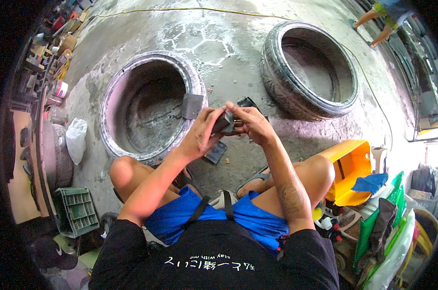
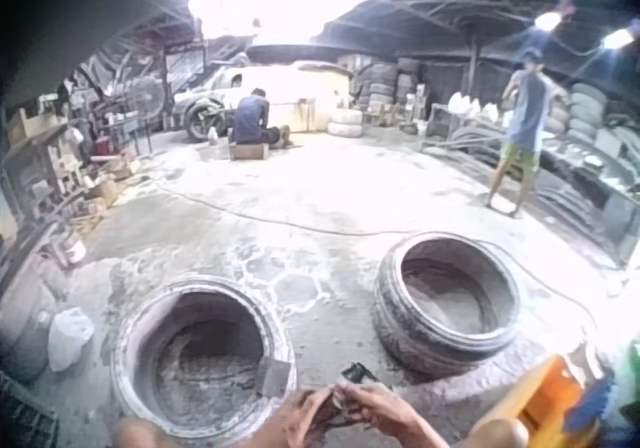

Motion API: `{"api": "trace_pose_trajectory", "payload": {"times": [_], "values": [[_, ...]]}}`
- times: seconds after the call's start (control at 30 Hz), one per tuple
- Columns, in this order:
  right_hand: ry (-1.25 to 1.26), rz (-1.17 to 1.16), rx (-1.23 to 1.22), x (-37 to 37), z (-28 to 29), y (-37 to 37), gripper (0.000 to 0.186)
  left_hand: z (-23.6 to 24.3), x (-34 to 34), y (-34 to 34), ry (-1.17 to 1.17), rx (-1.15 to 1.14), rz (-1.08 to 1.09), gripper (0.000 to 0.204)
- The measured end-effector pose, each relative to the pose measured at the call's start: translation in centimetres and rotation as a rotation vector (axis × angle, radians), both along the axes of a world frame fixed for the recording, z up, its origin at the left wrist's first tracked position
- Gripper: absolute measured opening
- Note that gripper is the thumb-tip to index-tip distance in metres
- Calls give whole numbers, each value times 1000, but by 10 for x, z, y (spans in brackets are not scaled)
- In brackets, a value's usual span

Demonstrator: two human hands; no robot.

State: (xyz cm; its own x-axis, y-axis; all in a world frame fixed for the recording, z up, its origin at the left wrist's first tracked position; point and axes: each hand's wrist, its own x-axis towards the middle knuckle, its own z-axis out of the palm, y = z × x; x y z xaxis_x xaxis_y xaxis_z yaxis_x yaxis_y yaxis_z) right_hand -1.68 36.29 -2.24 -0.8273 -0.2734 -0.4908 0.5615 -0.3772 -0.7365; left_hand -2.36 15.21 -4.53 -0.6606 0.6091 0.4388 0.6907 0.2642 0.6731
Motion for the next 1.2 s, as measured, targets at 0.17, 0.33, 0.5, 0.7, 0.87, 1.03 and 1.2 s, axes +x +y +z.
{"api": "trace_pose_trajectory", "payload": {"times": [0.17, 0.33, 0.5, 0.7, 0.87, 1.03, 1.2], "values": [[127, 105, 230, -3, -17, 21, 41, 2, -1, 3, 47, -14, -9, 65], [181, -83, 57, -3, -1, 13, 39, 11, -17, -13, -378, 391, 373, 47], [199, -49, -2, 0, -5, 0, 41, 1, -12, -8, -1382, 915, -22, 53], [324, -7, 219, -1, 5, -11, 44, 14, -17, -12, -1266, 806, 28, 49], [530, 27, 467, 2, 7, -22, 43, 14, -12, -12, -1407, 962, -10, 55], [642, 13, 324, -4, -12, -22, 43, 17, -14, -7, -1333, 895, -27, 55], [627, -368, 919, -1, -31, -34, 43, 10, -18, -9, -1056, 731, 155, 31]]}}
